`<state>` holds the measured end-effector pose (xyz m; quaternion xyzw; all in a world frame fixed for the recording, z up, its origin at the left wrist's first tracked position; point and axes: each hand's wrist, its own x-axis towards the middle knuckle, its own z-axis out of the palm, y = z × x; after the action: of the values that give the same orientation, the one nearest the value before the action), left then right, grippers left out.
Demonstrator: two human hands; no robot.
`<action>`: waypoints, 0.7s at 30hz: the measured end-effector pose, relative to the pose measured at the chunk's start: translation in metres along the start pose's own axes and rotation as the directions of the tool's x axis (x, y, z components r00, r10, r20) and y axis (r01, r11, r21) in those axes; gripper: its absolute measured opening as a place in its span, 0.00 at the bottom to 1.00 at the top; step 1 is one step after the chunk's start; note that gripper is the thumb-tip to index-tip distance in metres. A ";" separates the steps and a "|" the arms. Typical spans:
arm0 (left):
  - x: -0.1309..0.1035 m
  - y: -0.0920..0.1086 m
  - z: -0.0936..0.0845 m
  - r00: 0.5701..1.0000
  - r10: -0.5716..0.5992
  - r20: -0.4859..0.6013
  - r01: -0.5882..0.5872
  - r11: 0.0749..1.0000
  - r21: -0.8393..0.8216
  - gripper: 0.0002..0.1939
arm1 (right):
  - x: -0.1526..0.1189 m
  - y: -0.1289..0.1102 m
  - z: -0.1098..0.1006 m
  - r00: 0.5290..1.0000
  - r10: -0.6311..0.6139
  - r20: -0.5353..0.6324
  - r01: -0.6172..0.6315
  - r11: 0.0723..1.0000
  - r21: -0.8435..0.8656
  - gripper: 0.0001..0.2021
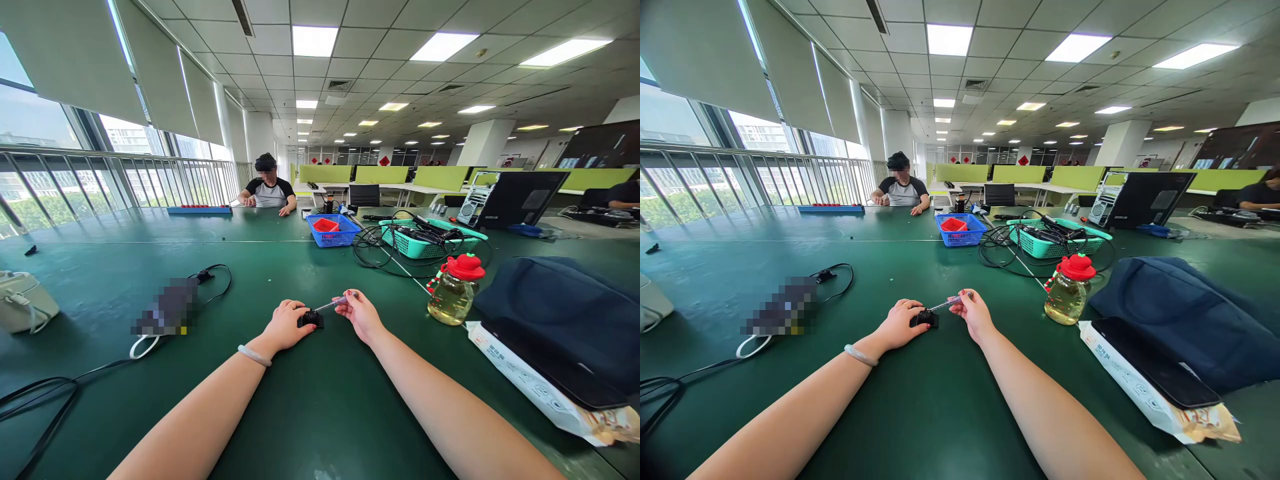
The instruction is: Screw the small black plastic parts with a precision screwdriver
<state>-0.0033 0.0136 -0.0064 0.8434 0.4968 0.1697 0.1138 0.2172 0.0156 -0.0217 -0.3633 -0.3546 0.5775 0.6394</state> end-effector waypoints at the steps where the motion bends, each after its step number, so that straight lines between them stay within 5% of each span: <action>1: 0.000 0.000 0.000 1.000 0.000 -0.002 0.000 1.000 -0.001 0.22 | 0.000 0.000 0.000 1.000 0.001 0.003 -0.001 1.000 0.003 0.21; 21: 0.000 -0.001 0.001 1.000 -0.003 -0.018 0.003 1.000 -0.004 0.21 | -0.003 -0.002 0.003 0.999 0.028 0.041 -0.028 1.000 -0.005 0.20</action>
<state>-0.0036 0.0146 -0.0080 0.8410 0.4988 0.1779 0.1111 0.2151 0.0130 -0.0190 -0.3576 -0.3641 0.5929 0.6229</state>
